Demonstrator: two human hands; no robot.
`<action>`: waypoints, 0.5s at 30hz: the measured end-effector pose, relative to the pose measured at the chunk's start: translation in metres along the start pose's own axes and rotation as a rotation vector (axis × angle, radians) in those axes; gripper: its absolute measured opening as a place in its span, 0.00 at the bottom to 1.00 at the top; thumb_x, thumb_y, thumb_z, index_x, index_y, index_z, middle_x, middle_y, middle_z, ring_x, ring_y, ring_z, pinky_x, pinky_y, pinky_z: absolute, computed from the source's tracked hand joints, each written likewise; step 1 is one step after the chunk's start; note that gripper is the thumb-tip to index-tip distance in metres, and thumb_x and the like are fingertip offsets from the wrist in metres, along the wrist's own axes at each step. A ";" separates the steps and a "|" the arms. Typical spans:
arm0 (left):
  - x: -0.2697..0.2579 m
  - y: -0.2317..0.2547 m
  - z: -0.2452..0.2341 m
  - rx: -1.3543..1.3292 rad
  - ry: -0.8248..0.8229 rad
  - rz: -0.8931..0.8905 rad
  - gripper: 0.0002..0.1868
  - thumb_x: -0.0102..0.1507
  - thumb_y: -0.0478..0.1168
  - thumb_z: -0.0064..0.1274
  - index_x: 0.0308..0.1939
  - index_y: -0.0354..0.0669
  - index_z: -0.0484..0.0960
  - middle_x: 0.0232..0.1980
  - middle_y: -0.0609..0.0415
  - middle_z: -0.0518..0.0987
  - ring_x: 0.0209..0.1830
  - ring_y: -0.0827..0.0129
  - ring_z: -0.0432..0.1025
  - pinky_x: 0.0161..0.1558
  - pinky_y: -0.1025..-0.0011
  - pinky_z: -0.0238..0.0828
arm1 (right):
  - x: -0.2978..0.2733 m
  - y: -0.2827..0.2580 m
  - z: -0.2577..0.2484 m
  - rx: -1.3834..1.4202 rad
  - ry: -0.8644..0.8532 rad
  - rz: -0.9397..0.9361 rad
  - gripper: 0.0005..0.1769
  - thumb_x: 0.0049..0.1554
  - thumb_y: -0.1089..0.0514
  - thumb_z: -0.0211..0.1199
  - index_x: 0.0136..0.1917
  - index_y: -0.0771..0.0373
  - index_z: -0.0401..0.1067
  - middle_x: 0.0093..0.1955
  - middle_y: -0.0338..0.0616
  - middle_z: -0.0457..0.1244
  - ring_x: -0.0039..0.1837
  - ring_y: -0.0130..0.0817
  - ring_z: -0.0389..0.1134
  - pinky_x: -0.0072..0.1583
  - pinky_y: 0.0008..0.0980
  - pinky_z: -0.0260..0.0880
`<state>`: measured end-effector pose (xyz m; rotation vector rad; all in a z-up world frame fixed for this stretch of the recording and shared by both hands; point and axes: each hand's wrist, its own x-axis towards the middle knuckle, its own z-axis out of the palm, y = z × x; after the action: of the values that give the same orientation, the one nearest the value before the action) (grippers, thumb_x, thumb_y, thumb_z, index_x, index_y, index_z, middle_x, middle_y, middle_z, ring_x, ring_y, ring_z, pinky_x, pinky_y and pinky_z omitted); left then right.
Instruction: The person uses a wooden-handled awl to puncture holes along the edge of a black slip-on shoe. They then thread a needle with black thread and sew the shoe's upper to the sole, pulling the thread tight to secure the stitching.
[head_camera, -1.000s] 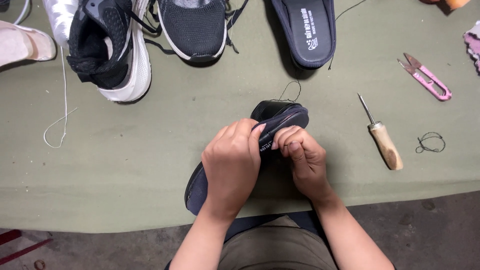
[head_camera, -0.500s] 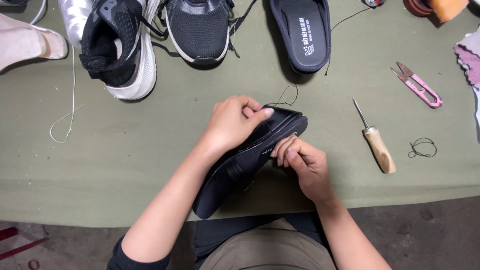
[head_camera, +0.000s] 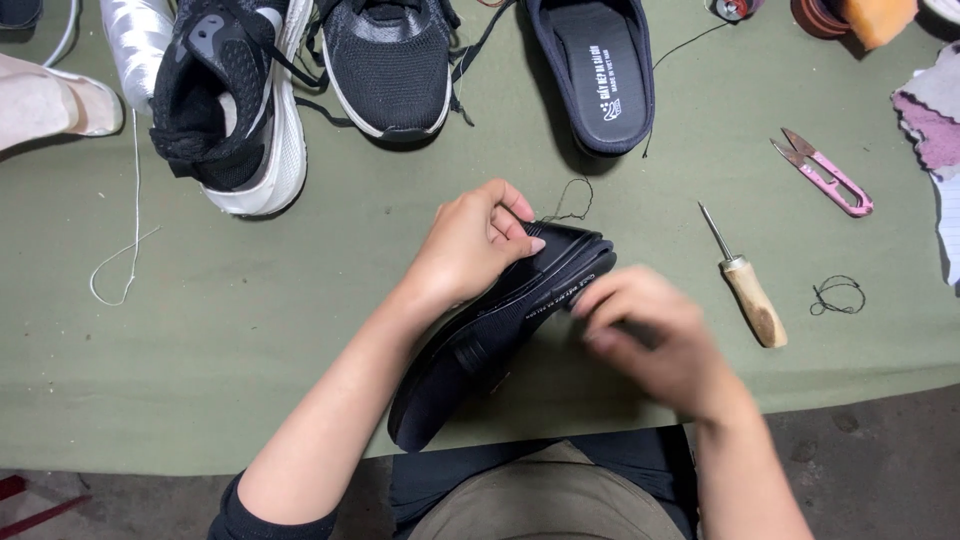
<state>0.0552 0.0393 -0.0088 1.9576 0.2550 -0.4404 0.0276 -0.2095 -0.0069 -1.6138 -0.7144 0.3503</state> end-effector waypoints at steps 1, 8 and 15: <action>0.002 -0.002 0.000 -0.019 0.002 0.013 0.16 0.55 0.36 0.66 0.46 0.42 0.81 0.32 0.56 0.83 0.28 0.76 0.74 0.35 0.76 0.75 | -0.001 0.006 -0.016 -0.113 0.074 0.019 0.08 0.61 0.60 0.63 0.40 0.64 0.74 0.48 0.51 0.70 0.57 0.51 0.70 0.59 0.48 0.66; -0.015 0.031 -0.001 -0.450 -0.168 0.252 0.11 0.63 0.31 0.60 0.44 0.44 0.73 0.35 0.55 0.76 0.35 0.76 0.76 0.42 0.80 0.80 | 0.064 -0.049 -0.029 -0.396 0.012 0.079 0.23 0.64 0.61 0.59 0.72 0.62 0.66 0.73 0.49 0.60 0.56 0.33 0.71 0.60 0.30 0.72; -0.041 0.051 -0.017 -0.228 0.025 0.263 0.09 0.63 0.35 0.61 0.39 0.48 0.75 0.29 0.62 0.79 0.30 0.81 0.80 0.37 0.84 0.72 | 0.100 -0.051 -0.050 -0.672 -0.482 0.218 0.14 0.64 0.49 0.55 0.55 0.53 0.78 0.50 0.35 0.72 0.56 0.36 0.70 0.57 0.39 0.67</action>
<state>0.0402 0.0343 0.0574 1.7433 0.0587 -0.2053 0.1215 -0.1838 0.0687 -2.2860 -1.1005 0.7289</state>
